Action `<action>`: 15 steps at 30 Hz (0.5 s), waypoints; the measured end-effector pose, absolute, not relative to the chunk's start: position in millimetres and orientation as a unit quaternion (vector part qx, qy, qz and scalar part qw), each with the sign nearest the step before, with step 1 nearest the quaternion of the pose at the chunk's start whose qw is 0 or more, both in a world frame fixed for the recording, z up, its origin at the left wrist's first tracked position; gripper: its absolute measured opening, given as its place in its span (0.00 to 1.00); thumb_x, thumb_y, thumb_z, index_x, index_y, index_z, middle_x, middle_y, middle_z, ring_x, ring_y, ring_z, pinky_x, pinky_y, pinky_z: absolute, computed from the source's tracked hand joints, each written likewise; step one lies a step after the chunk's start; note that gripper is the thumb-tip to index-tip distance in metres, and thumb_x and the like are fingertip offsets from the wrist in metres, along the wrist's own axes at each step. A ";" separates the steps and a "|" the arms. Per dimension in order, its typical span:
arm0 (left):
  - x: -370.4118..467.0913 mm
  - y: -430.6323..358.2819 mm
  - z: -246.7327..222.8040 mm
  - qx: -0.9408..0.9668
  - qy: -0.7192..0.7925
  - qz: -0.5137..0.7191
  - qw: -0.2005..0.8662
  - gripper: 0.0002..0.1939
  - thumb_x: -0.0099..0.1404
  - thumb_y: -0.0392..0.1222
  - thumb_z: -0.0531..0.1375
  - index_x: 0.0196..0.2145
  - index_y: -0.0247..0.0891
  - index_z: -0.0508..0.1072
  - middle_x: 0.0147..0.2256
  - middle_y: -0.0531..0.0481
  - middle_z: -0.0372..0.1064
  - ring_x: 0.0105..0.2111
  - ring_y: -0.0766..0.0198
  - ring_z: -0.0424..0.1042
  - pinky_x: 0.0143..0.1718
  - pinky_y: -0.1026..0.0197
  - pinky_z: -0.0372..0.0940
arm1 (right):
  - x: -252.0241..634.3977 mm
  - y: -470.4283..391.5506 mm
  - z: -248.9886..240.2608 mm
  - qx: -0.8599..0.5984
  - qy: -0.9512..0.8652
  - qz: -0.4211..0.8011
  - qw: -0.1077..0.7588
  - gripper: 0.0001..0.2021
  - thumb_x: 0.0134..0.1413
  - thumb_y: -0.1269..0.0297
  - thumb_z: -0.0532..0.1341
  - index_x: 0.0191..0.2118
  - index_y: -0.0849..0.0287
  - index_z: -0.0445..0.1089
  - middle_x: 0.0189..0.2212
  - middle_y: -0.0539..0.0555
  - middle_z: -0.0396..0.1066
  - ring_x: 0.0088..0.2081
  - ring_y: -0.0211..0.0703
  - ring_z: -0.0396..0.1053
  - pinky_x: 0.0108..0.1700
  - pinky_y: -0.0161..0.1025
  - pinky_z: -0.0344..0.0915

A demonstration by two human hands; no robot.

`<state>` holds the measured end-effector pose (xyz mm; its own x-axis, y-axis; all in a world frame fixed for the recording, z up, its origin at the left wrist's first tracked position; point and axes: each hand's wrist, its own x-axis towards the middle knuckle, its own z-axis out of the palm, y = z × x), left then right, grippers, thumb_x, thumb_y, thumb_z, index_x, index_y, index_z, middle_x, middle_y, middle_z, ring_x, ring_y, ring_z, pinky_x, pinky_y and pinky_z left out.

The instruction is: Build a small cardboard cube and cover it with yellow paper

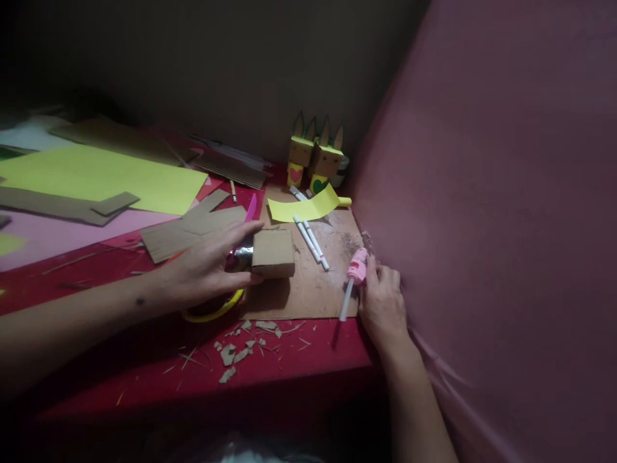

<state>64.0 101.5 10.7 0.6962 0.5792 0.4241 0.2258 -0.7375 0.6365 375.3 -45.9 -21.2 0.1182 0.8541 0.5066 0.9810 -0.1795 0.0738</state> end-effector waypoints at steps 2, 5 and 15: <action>64.4 101.4 9.4 0.875 0.225 0.317 0.288 0.36 0.62 0.43 0.65 0.65 0.36 0.60 0.59 0.34 0.68 0.58 0.44 0.71 0.59 0.42 0.68 | 381.8 -43.7 -20.4 -0.725 -0.649 -0.188 0.134 0.27 0.65 0.69 0.52 0.68 0.63 0.61 0.42 0.67 0.70 0.41 0.61 0.65 0.39 0.59 0.74; 65.7 100.3 6.9 0.876 0.224 0.309 0.294 0.37 0.61 0.42 0.65 0.66 0.38 0.60 0.58 0.36 0.69 0.56 0.44 0.72 0.57 0.42 0.70 | 375.0 -48.0 -1.2 -0.696 -0.687 -0.144 0.151 0.25 0.65 0.71 0.52 0.66 0.57 0.64 0.43 0.65 0.70 0.41 0.58 0.67 0.45 0.61 0.72; 70.2 95.4 2.0 0.884 0.201 0.295 0.301 0.37 0.64 0.41 0.64 0.68 0.37 0.58 0.60 0.35 0.68 0.59 0.42 0.70 0.60 0.43 0.68 | 269.6 -15.6 47.8 -0.498 -0.812 -0.010 0.304 0.06 0.63 0.70 0.64 0.44 0.52 0.72 0.59 0.60 0.65 0.65 0.57 0.62 0.64 0.60 0.65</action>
<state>70.2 95.4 2.0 0.7443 0.5337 0.4014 0.1785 -0.7382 0.6506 269.6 -15.6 47.8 -0.3180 0.8032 0.5038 0.8152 0.5029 -0.2873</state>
